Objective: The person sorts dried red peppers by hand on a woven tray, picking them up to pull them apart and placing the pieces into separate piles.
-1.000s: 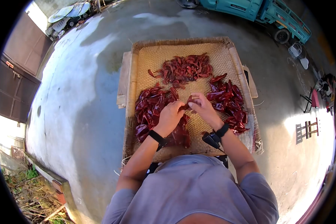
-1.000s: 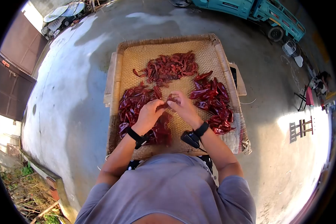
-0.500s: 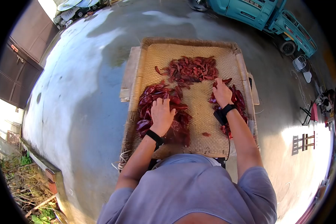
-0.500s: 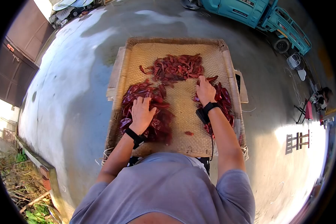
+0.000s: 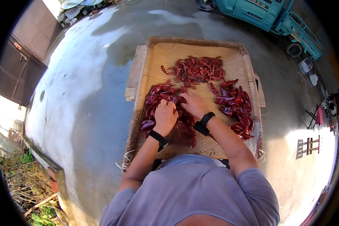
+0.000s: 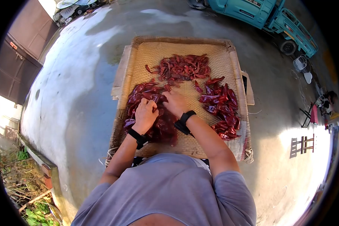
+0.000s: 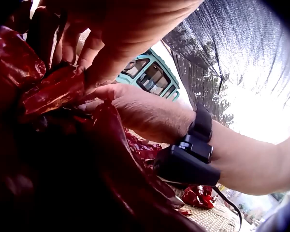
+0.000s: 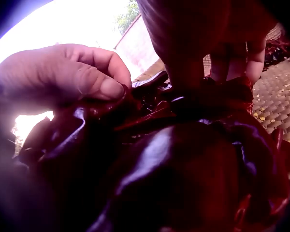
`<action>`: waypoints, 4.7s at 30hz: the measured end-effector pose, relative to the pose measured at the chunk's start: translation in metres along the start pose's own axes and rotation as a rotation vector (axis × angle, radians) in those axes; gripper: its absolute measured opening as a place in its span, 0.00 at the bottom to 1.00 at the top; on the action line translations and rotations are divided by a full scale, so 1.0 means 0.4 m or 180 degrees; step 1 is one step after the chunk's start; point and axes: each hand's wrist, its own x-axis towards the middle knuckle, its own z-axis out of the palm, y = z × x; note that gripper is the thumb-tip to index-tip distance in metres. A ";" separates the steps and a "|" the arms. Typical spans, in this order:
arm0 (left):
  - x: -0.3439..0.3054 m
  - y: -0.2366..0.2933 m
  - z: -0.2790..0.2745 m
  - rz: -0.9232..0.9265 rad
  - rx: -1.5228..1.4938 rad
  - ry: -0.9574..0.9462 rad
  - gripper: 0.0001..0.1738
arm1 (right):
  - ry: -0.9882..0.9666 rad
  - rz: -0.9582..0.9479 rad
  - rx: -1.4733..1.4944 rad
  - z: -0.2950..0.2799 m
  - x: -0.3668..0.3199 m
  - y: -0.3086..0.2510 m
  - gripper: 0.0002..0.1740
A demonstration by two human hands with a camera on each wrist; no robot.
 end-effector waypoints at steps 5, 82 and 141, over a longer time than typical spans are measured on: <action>-0.001 0.007 -0.012 -0.0179 -0.0255 0.0096 0.21 | 0.0005 0.0241 0.0333 -0.056 -0.047 -0.020 0.21; 0.012 -0.032 0.012 -0.0273 0.0250 -0.1092 0.16 | 0.0711 0.0868 -0.0533 -0.192 -0.111 0.106 0.20; -0.007 0.106 -0.004 0.0524 -0.1643 -0.0752 0.19 | 0.0048 0.1172 0.3389 -0.037 -0.296 -0.048 0.14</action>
